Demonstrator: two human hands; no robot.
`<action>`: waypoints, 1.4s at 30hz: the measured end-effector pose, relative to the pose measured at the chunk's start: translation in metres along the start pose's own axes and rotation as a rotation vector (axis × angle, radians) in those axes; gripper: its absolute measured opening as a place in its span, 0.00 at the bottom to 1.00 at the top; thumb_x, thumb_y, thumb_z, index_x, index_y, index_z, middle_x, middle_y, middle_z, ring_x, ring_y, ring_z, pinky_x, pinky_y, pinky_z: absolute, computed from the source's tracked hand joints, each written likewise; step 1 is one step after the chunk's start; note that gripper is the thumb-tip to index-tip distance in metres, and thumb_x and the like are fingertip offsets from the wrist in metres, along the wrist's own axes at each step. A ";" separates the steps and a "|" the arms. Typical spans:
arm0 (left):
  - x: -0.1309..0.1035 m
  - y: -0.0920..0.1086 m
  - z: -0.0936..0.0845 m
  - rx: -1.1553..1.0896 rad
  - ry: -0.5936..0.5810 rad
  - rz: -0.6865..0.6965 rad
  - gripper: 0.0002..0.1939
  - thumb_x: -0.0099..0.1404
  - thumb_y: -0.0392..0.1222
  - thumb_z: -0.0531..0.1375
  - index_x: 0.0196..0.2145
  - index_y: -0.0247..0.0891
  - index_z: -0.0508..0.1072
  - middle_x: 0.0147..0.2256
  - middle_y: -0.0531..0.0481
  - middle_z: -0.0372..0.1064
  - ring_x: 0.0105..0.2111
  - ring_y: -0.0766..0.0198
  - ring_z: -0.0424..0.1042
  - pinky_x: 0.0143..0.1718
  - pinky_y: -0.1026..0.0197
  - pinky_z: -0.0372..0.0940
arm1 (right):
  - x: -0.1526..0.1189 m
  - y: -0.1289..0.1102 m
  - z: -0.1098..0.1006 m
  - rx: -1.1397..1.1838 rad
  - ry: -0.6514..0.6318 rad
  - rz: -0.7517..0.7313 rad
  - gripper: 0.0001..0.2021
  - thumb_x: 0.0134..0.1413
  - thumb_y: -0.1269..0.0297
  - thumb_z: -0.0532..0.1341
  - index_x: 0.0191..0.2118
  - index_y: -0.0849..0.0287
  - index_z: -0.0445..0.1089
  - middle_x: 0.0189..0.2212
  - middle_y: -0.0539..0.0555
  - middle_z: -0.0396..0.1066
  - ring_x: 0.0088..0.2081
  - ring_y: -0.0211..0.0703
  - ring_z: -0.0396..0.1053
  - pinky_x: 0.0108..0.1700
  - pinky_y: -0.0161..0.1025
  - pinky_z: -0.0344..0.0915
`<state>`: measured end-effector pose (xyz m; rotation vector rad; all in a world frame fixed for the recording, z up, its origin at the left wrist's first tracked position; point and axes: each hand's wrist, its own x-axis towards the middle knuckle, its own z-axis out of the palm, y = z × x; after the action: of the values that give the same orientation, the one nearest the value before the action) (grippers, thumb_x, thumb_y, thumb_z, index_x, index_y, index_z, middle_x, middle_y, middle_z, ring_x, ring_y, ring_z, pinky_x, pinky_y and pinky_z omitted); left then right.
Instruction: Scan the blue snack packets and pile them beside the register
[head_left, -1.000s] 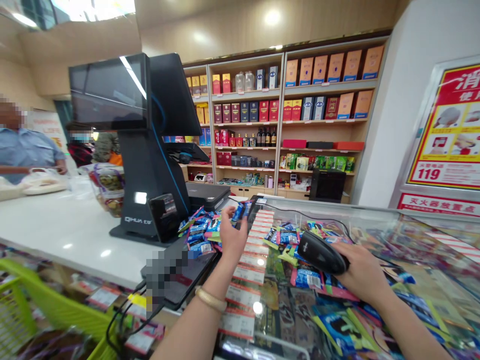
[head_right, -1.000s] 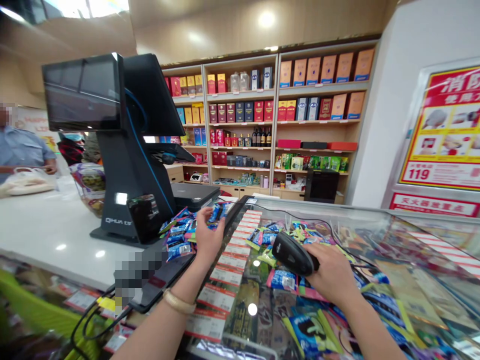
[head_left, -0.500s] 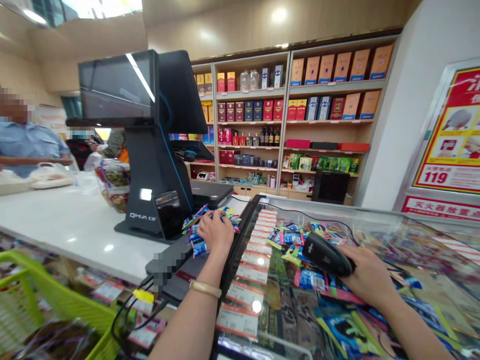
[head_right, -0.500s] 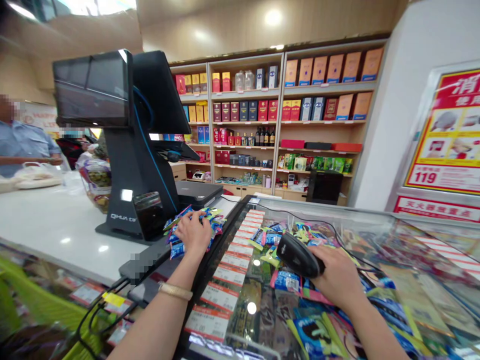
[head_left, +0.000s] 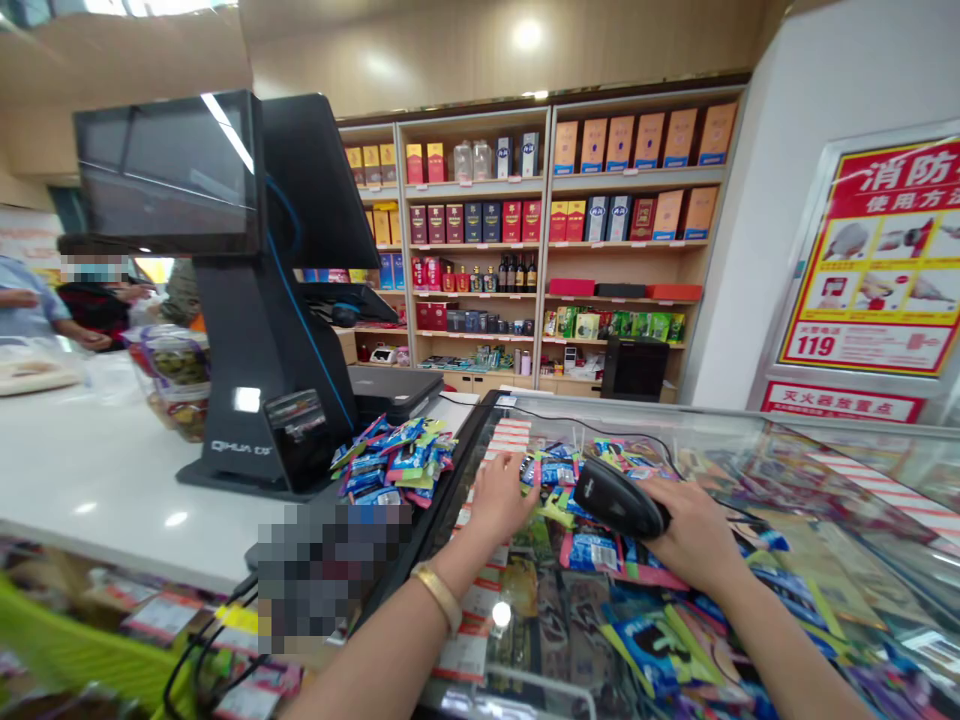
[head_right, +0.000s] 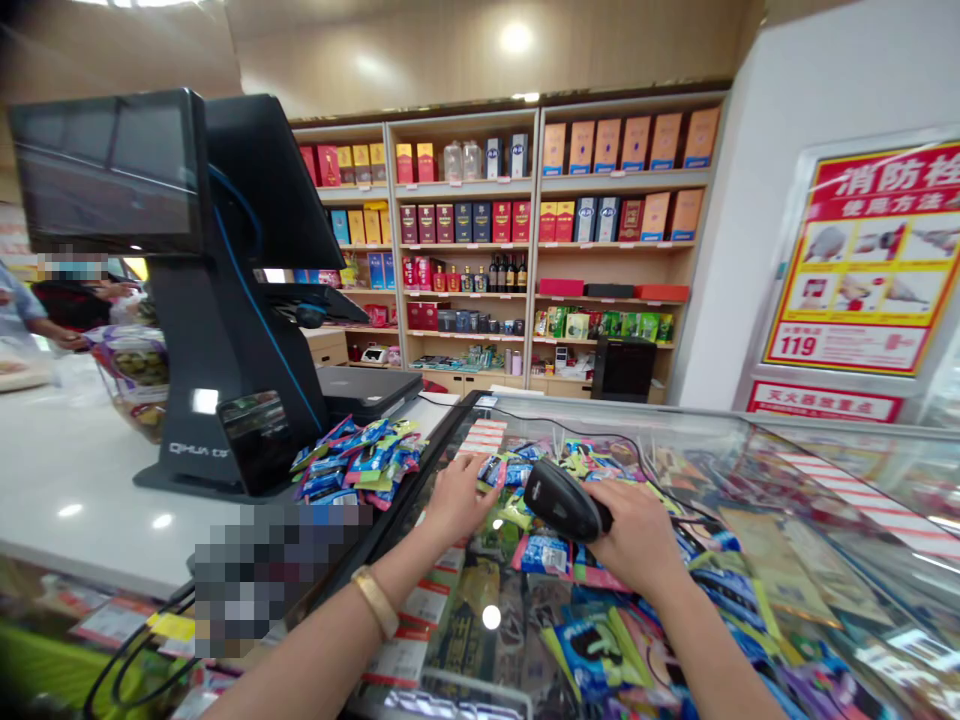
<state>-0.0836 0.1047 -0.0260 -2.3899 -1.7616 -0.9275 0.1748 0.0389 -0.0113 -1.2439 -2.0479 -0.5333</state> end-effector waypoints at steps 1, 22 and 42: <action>0.002 0.001 0.004 0.020 -0.029 -0.038 0.25 0.59 0.46 0.60 0.54 0.37 0.67 0.49 0.36 0.68 0.51 0.46 0.67 0.51 0.47 0.60 | 0.000 -0.001 0.000 0.007 -0.002 0.014 0.12 0.48 0.65 0.57 0.39 0.55 0.74 0.35 0.54 0.77 0.36 0.46 0.74 0.37 0.39 0.65; 0.017 -0.024 0.021 -0.413 0.268 -0.082 0.24 0.50 0.30 0.63 0.46 0.38 0.71 0.40 0.47 0.66 0.42 0.59 0.71 0.46 0.57 0.67 | 0.002 0.000 0.002 0.037 -0.005 0.049 0.11 0.47 0.65 0.58 0.38 0.54 0.73 0.36 0.53 0.77 0.37 0.46 0.74 0.38 0.39 0.62; 0.014 -0.011 0.024 -0.765 0.398 0.008 0.22 0.49 0.34 0.64 0.43 0.41 0.65 0.40 0.50 0.64 0.37 0.63 0.69 0.35 0.63 0.67 | 0.003 -0.002 -0.001 0.051 -0.054 0.059 0.08 0.49 0.62 0.58 0.36 0.55 0.72 0.33 0.53 0.76 0.34 0.45 0.72 0.37 0.38 0.61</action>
<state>-0.0802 0.1297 -0.0430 -2.2748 -1.3957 -2.2077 0.1725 0.0391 -0.0081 -1.2973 -2.0494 -0.4209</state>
